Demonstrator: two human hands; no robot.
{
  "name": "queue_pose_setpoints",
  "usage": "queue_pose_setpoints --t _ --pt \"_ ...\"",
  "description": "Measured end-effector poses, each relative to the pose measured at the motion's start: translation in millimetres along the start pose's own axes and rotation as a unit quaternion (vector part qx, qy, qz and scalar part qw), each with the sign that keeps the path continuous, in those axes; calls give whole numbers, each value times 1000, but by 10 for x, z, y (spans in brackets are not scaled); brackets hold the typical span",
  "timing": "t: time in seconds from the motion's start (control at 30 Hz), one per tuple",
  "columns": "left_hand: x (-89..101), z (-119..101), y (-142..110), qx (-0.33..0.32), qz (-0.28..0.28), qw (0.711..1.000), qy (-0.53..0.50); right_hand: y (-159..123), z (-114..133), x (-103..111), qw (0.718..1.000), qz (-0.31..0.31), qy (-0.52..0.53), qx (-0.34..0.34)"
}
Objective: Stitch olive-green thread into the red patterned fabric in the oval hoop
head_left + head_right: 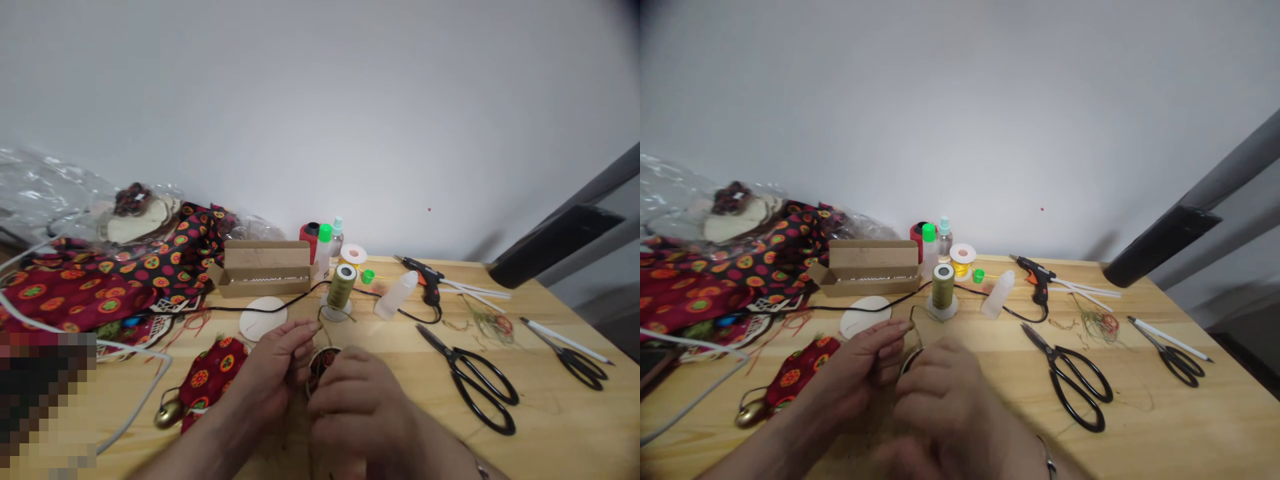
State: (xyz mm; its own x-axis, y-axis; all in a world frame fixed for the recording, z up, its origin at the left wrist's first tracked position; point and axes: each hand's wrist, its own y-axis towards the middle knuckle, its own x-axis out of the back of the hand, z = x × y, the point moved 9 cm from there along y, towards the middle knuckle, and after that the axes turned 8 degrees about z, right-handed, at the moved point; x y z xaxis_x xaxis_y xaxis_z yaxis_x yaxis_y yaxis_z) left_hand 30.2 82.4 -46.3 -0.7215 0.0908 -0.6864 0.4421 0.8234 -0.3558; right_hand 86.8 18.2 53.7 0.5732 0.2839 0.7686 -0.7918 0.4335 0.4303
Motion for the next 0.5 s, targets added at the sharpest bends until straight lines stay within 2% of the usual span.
queue_pose_setpoints --t 0.03,0.1,0.17,0.2,0.3,0.37,0.43,0.5 --pt "-3 1 1 -1 3 1000 -2 -15 -78 122 998 -53 7 -37" --pt "12 2 -2 -3 -1 1000 -5 -103 -343 309 974 -150 19 -168" --pt "34 13 -10 1 -12 1000 -6 -243 -650 320 926 -200 79 -309" --pt "35 27 -13 8 -14 1000 -4 -297 -783 241 899 -206 150 -356" --pt "-6 60 -18 21 0 1000 9 -338 -980 -91 804 -199 391 -401" --pt "-35 65 -25 20 6 999 25 -334 -991 -218 757 -193 473 -407" --pt "-66 64 -31 16 14 999 50 -340 -976 -258 735 -189 500 -416" --pt "-92 70 -37 17 23 996 87 -344 -960 -257 729 -186 507 -421"
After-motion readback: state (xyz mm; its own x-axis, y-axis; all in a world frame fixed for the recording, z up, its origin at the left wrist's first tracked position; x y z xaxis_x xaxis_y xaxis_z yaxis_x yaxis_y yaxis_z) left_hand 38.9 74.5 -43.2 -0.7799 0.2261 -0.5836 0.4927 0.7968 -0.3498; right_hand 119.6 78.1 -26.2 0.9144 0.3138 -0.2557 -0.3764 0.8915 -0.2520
